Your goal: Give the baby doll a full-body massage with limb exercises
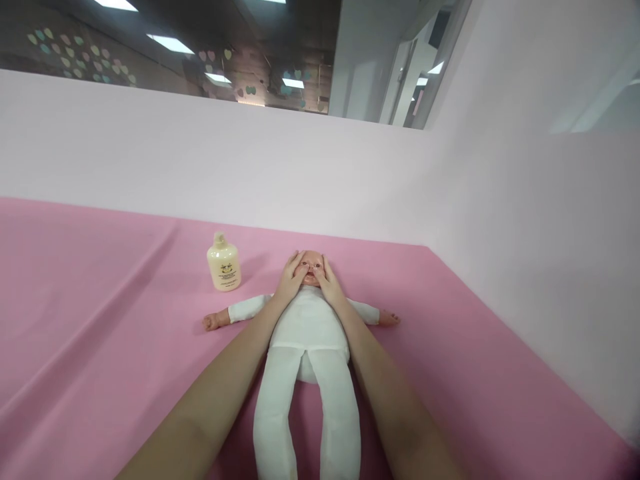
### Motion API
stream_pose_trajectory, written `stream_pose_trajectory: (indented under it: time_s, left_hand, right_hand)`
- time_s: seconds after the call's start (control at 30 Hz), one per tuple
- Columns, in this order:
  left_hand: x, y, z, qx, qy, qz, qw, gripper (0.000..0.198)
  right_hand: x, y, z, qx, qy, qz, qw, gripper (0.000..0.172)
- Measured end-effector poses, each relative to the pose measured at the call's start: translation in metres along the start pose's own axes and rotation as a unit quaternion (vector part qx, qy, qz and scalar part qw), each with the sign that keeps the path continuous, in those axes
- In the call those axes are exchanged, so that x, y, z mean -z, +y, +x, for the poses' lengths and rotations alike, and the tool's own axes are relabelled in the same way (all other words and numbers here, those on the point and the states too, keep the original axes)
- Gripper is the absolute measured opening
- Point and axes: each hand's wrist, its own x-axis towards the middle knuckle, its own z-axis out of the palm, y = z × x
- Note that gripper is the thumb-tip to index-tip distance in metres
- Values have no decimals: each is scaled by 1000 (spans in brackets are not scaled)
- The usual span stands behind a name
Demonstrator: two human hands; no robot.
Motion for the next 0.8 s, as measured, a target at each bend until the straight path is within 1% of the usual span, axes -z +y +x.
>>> stream_pose_trajectory:
  time_s: [0.07,0.1,0.13,0.2,0.27,0.3,0.4,0.47,0.5,0.53,0.6,0.7,0.77,0.8]
  left_hand:
    - [2,2,1,-51,-23,12,998,46]
    - [3,3,2,-65,-32,17,997,45]
    - [3,4,2,-72,-37,21,997,44]
    - [3,3,2,-64,-34,17,997,44]
    - [1,0,2,-26,-12,0,1000,49]
    - [0,-3,2,5,0,-12,1000,54]
    - [-2,-10,1,95,15,-42,994,72]
    - [-3,-13,1,115,11,-52,992,77]
    - [-3,-13,1,109,11,-54,993,76]
    - [-2,-14,1,94,13,-55,994,73]
    - [-2,-13,1,47,11,-45,998,63]
    - [0,-9,4,-37,-12,-13,999,48]
    - [0,-7,5,-75,-26,2,997,45]
    - [1,-7,5,-84,-31,6,996,45]
  right_hand:
    - [1,-4,-1,69,-10,-22,997,83]
    - [1,-5,-1,94,-14,-33,995,78]
    - [1,-6,-1,111,-17,-41,993,75]
    - [2,-6,0,119,-17,-46,992,75]
    - [2,-4,1,91,-7,-35,995,80]
    - [2,-3,1,61,-2,-25,998,84]
    - [2,3,3,-65,1,6,998,103]
    - [2,6,3,-114,-5,14,993,112]
    - [2,6,3,-118,-7,16,993,114]
    - [2,6,3,-111,-8,20,994,114]
    - [2,4,2,-70,-13,24,997,108]
    - [2,-3,0,36,-28,1,999,89]
    - [2,-6,-1,87,-32,-20,996,81]
    - [1,-7,-1,98,-31,-26,994,79]
